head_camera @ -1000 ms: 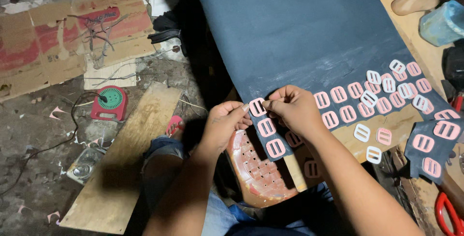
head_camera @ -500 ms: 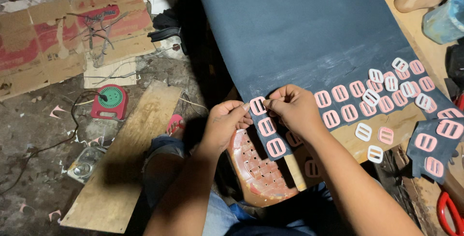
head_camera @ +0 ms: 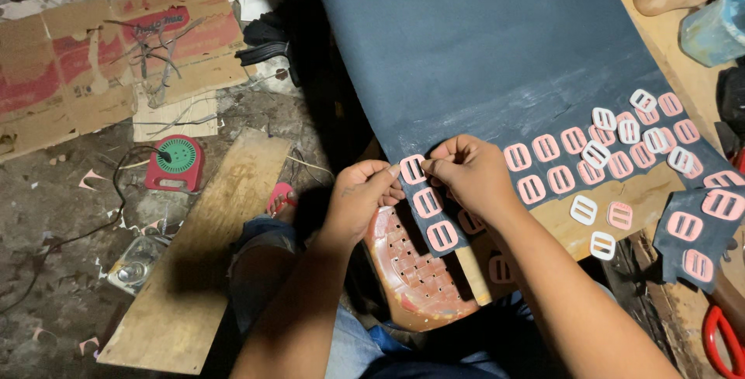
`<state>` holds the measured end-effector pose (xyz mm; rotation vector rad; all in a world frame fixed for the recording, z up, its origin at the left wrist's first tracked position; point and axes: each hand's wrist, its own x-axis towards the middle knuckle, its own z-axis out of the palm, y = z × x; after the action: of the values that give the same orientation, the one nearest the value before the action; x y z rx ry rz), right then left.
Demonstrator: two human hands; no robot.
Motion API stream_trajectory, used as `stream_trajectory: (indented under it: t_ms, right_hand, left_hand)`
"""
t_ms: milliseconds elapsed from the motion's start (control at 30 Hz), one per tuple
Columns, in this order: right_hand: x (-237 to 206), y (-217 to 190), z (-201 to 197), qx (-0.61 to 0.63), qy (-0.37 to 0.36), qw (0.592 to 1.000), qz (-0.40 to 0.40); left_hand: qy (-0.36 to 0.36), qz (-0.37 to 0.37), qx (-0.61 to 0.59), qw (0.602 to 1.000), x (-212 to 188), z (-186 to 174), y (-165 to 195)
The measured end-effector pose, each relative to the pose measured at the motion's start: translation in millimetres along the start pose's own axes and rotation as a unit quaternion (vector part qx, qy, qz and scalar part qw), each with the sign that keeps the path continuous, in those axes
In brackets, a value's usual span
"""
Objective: The person applies adhesive to a dark sheet using a yellow squeeze bottle, then places small white plastic shoe parts onto the sheet. They later use a brush to spread additional adhesive on the sheet.
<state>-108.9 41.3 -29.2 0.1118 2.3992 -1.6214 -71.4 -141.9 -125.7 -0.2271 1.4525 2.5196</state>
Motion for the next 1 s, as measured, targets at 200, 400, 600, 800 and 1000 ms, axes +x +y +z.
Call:
stream_trajectory:
  t_ms: [200, 400, 600, 800, 1000]
  right_hand:
    - [-2, -8, -3, -0.012, -0.006, 0.999, 0.03]
    - [-4, -13, -4, -0.028, -0.014, 0.999, 0.041]
    - [1, -6, -1, -0.028, -0.003, 0.999, 0.015]
    - [-2, -2, 7, -0.054, 0.021, 0.998, -0.016]
    - [-10, -4, 13, -0.13, 0.055, 0.989, -0.044]
  left_hand:
    - [0.001, -0.001, -0.003, 1.0, 0, 1, -1]
    - [0.007, -0.005, 0.001, 1.0, 1, 1, -2]
    - [0.001, 0.004, -0.001, 1.0, 0, 0, -3]
    - [0.006, 0.004, -0.01, 1.0, 1, -2, -6]
    - [0.025, 0.035, 0.024, 0.999, 2, 7, -12]
